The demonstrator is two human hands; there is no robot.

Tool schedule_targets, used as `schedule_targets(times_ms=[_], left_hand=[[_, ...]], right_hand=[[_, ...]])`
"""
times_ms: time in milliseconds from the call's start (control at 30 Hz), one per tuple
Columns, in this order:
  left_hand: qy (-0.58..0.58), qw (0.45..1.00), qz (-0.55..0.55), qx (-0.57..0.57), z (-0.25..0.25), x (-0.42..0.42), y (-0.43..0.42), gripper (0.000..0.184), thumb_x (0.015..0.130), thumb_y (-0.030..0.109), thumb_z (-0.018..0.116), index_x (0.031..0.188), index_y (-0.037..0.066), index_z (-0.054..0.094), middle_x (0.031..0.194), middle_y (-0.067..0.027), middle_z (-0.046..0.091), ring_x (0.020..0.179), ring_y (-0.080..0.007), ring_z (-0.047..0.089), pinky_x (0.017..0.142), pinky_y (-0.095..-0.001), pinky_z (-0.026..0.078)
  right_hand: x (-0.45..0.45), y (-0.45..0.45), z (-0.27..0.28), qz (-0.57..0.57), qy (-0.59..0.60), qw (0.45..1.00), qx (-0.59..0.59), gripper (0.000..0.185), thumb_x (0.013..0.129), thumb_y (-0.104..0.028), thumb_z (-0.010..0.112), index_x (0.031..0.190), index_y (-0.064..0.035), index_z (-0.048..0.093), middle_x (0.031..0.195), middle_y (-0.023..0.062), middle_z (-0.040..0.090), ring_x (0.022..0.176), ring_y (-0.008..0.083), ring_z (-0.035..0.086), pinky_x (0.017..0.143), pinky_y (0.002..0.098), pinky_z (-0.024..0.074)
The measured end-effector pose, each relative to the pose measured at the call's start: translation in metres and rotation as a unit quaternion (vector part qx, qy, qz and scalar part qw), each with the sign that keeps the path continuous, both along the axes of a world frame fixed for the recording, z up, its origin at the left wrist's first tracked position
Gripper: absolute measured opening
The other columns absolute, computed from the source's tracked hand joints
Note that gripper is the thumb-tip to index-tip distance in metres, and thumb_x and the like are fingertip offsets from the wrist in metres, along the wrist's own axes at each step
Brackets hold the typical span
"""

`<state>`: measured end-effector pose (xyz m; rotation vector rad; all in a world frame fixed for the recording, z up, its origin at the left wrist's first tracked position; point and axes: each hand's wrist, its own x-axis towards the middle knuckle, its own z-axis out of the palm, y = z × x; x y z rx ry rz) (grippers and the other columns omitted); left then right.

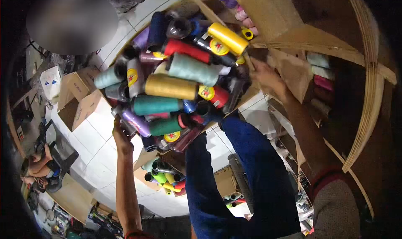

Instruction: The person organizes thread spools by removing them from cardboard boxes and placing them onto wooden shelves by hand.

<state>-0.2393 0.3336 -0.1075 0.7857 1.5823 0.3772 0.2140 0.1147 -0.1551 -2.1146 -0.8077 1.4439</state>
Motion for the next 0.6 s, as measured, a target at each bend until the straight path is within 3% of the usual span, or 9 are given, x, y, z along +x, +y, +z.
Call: schedule_targets(times_ms=[67, 167, 267, 367, 400, 500, 533, 600], left_hand=[[0.005, 1.0, -0.012, -0.024, 0.0, 0.011, -0.001, 0.042, 0.089, 0.048, 0.042, 0.117, 0.018, 0.05, 0.108, -0.0064, 0.059, 0.095, -0.0185, 0.059, 0.074, -0.0363, 0.052], [-0.018, 0.998, -0.056, 0.004, 0.002, 0.024, -0.005, 0.043, 0.089, 0.048, 0.042, 0.114, 0.015, 0.053, 0.104, -0.0057, 0.06, 0.089, -0.018, 0.061, 0.067, -0.0324, 0.053], [-0.002, 0.996, -0.094, -0.002, -0.011, 0.013, -0.001, 0.048, 0.088, 0.052, 0.044, 0.114, 0.012, 0.053, 0.103, -0.0063, 0.06, 0.088, -0.0179, 0.061, 0.069, -0.0344, 0.052], [0.072, 0.988, -0.135, -0.036, -0.007, 0.009, 0.004, 0.054, 0.085, 0.056, 0.047, 0.116, 0.011, 0.052, 0.103, -0.0077, 0.06, 0.088, -0.0195, 0.06, 0.07, -0.0373, 0.051], [0.074, 0.989, -0.13, -0.014, -0.013, 0.007, 0.003, 0.061, 0.083, 0.061, 0.048, 0.117, 0.011, 0.051, 0.103, -0.0087, 0.059, 0.088, -0.0216, 0.06, 0.069, -0.04, 0.05], [0.152, 0.98, -0.129, -0.029, -0.012, 0.013, 0.004, 0.064, 0.081, 0.063, 0.048, 0.113, 0.009, 0.051, 0.101, -0.0111, 0.059, 0.087, -0.0218, 0.059, 0.064, -0.0386, 0.05], [0.134, 0.983, -0.126, -0.006, -0.01, 0.017, 0.002, 0.063, 0.081, 0.062, 0.049, 0.111, 0.006, 0.051, 0.096, -0.0104, 0.059, 0.081, -0.0204, 0.06, 0.06, -0.0341, 0.05], [0.082, 0.986, -0.134, 0.055, -0.032, 0.001, -0.001, 0.054, 0.085, 0.054, 0.052, 0.108, 0.005, 0.052, 0.088, -0.0072, 0.06, 0.071, -0.0158, 0.059, 0.054, -0.0279, 0.048]], right_hand=[[0.011, -0.011, -0.008, -0.017, -0.017, 0.998, 0.052, 0.054, 0.078, -0.012, 0.051, 0.13, -0.0037, 0.041, 0.113, 0.0203, 0.057, 0.107, 0.0294, 0.054, 0.091, 0.0354, 0.0407], [0.011, 0.009, 0.038, 0.017, -0.052, 0.997, -0.05, 0.056, 0.077, -0.007, 0.051, 0.132, -0.005, 0.04, 0.118, 0.0169, 0.055, 0.109, 0.0253, 0.051, 0.093, 0.0334, 0.0385], [0.009, -0.002, 0.019, -0.025, -0.016, 0.995, 0.091, 0.054, 0.078, -0.003, 0.051, 0.131, -0.0026, 0.041, 0.121, 0.0168, 0.053, 0.109, 0.022, 0.05, 0.094, 0.0304, 0.0372], [0.005, 0.002, 0.039, -0.114, 0.004, 0.991, 0.076, 0.053, 0.08, -0.002, 0.05, 0.132, -0.0002, 0.039, 0.123, 0.019, 0.051, 0.11, 0.0215, 0.05, 0.093, 0.0281, 0.0373], [0.001, 0.002, 0.051, -0.217, 0.101, 0.963, 0.123, 0.053, 0.084, -0.01, 0.053, 0.133, 0.0009, 0.037, 0.124, 0.0209, 0.051, 0.112, 0.0229, 0.05, 0.093, 0.0286, 0.0377], [0.001, 0.023, 0.057, -0.204, -0.036, 0.969, 0.133, 0.062, 0.084, -0.022, 0.059, 0.135, -0.0002, 0.034, 0.126, 0.0209, 0.049, 0.114, 0.0242, 0.05, 0.093, 0.0305, 0.0389], [0.0, 0.032, 0.052, -0.224, -0.074, 0.962, 0.135, 0.061, 0.08, -0.033, 0.064, 0.127, 0.0011, 0.044, 0.115, 0.0226, 0.056, 0.106, 0.0282, 0.056, 0.087, 0.033, 0.0435], [-0.003, 0.053, 0.059, -0.149, -0.177, 0.966, 0.113, 0.055, 0.079, -0.036, 0.065, 0.117, 0.0018, 0.052, 0.104, 0.0228, 0.06, 0.098, 0.0311, 0.059, 0.081, 0.0353, 0.0456]])
